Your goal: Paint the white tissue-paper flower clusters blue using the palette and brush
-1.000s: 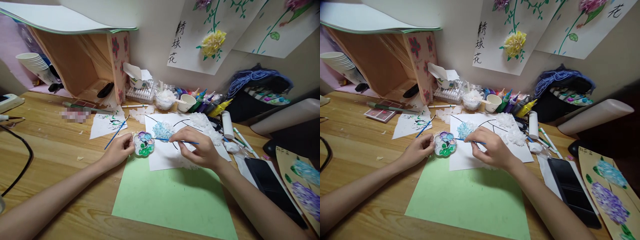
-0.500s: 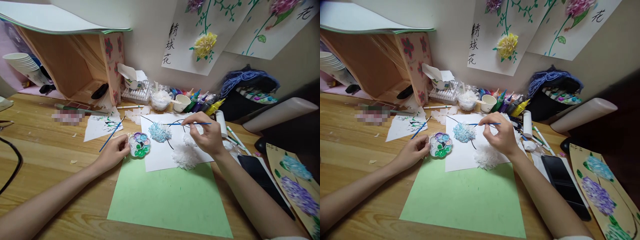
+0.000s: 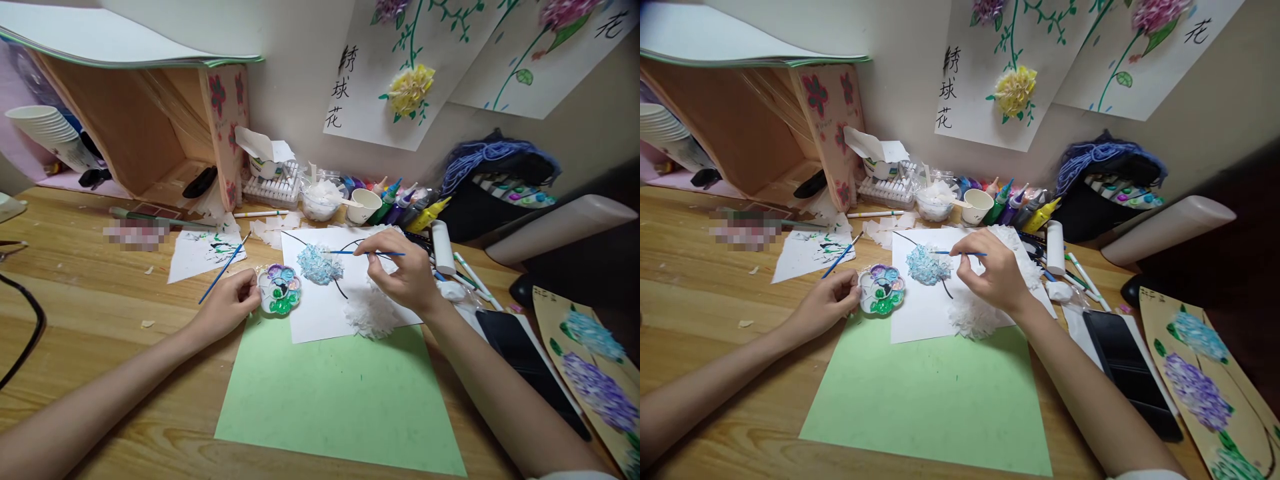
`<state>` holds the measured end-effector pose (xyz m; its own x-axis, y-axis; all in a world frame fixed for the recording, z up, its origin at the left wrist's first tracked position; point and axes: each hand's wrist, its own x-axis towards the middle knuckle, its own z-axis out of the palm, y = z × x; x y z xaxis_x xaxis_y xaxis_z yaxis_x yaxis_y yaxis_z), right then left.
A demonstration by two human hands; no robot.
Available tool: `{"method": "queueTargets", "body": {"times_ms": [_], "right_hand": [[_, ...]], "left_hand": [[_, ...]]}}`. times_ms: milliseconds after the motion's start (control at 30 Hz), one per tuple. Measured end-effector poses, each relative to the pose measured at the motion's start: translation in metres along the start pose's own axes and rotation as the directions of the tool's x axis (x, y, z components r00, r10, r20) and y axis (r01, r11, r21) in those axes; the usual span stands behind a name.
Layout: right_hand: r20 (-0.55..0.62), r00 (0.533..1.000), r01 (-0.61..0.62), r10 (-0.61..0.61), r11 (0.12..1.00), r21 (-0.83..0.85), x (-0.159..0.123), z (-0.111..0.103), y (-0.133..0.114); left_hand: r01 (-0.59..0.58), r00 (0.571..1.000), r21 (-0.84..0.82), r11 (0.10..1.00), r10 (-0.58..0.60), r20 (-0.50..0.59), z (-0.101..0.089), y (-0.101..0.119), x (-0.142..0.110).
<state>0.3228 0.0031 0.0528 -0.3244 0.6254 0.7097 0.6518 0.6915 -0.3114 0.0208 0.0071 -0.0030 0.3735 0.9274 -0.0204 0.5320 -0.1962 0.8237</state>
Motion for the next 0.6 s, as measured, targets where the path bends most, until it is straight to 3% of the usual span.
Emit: {"method": "queueTargets", "body": {"times_ms": [600], "right_hand": [[0.003,0.998,0.066,-0.066,0.997,-0.034,0.0003,-0.0006,-0.0008]], "left_hand": [[-0.002,1.000,0.014,1.000,0.002,0.000,0.0016,-0.0032,0.0006]]}}
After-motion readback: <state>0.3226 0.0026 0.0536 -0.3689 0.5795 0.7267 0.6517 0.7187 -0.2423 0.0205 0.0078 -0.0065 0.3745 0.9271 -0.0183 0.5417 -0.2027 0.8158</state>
